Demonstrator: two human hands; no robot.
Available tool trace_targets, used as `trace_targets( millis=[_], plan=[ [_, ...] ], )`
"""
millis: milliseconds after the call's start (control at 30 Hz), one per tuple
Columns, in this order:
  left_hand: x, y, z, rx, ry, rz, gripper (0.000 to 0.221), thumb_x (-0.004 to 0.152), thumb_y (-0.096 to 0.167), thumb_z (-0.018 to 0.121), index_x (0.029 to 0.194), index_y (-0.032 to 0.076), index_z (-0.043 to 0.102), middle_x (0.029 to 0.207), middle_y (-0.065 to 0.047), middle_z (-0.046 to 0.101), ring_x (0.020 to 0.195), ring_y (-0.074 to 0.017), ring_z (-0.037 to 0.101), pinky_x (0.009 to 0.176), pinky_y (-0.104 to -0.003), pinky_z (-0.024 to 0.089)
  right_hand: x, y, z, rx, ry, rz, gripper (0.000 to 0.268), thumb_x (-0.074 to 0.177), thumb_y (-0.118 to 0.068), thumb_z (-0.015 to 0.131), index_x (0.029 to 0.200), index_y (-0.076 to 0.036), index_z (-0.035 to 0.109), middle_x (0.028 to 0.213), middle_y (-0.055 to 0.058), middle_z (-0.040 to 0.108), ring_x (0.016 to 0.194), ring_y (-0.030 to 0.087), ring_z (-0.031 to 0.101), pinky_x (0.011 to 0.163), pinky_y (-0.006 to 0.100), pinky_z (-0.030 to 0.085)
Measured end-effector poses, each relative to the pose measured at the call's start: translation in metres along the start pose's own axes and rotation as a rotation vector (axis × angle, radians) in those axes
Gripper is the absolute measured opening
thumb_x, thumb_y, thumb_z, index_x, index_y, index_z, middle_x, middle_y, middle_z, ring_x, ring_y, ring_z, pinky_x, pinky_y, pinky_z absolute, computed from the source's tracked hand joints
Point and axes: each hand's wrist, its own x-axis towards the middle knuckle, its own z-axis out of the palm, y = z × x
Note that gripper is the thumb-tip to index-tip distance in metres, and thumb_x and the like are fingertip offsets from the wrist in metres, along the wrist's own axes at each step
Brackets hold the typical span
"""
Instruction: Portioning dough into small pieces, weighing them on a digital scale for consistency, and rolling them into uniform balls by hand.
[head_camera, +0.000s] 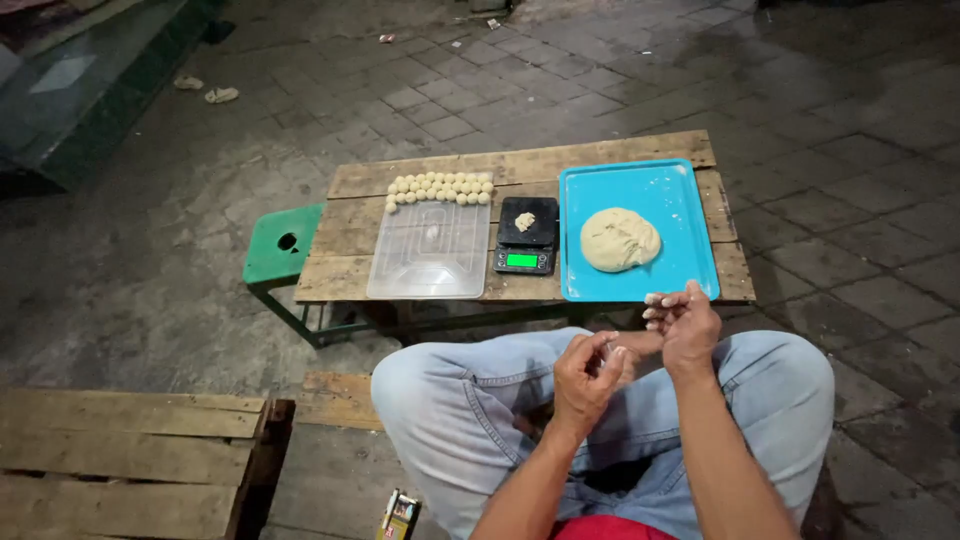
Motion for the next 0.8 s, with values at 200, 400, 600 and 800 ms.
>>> trace_targets(
  millis=[200, 400, 600, 800],
  plan=[
    [-0.001, 0.007, 0.002, 0.058, 0.011, 0.013, 0.024, 0.094, 0.024, 0.078, 0.111, 0.008, 0.078, 0.076, -0.01, 0.064, 0.063, -0.0269, 0.065, 0.053, -0.034, 0.053, 0.01, 0.006, -0.034, 0.038, -0.073, 0.061, 0.054, 0.102, -0.059, 0.048, 0.076, -0.014, 0.06, 0.086, 0.013, 0.074, 0.062, 0.025, 0.07, 0.049, 0.033, 0.055],
    [-0.001, 0.001, 0.009, 0.177, -0.074, -0.101, 0.022, 0.09, 0.014, 0.076, 0.109, 0.003, 0.074, 0.079, -0.003, 0.057, 0.061, -0.0153, 0.05, 0.056, -0.029, 0.045, -0.021, -0.172, 0.059, 0.656, -0.007, -0.139, 0.043, 0.08, -0.055, 0.065, 0.071, -0.014, 0.06, 0.075, 0.003, 0.066, 0.056, 0.016, 0.055, 0.049, 0.028, 0.037],
    [-0.008, -0.033, 0.008, 0.157, -0.156, -0.19, 0.024, 0.089, 0.013, 0.076, 0.111, 0.004, 0.073, 0.08, -0.001, 0.055, 0.06, -0.0131, 0.047, 0.055, -0.026, 0.042, -0.097, -0.208, 0.097, 0.578, -0.374, -0.403, 0.042, 0.091, -0.054, 0.066, 0.077, -0.014, 0.062, 0.076, 0.003, 0.062, 0.06, 0.015, 0.059, 0.053, 0.025, 0.042],
    [0.0, -0.062, 0.003, 0.129, -0.118, -0.269, 0.024, 0.089, 0.011, 0.077, 0.111, 0.003, 0.073, 0.08, -0.001, 0.055, 0.059, -0.0119, 0.047, 0.054, -0.026, 0.042, -0.121, -0.163, 0.063, 0.474, -0.661, -0.143, 0.052, 0.109, -0.046, 0.046, 0.086, -0.003, 0.064, 0.086, 0.015, 0.061, 0.067, 0.025, 0.057, 0.06, 0.036, 0.044]
  ],
)
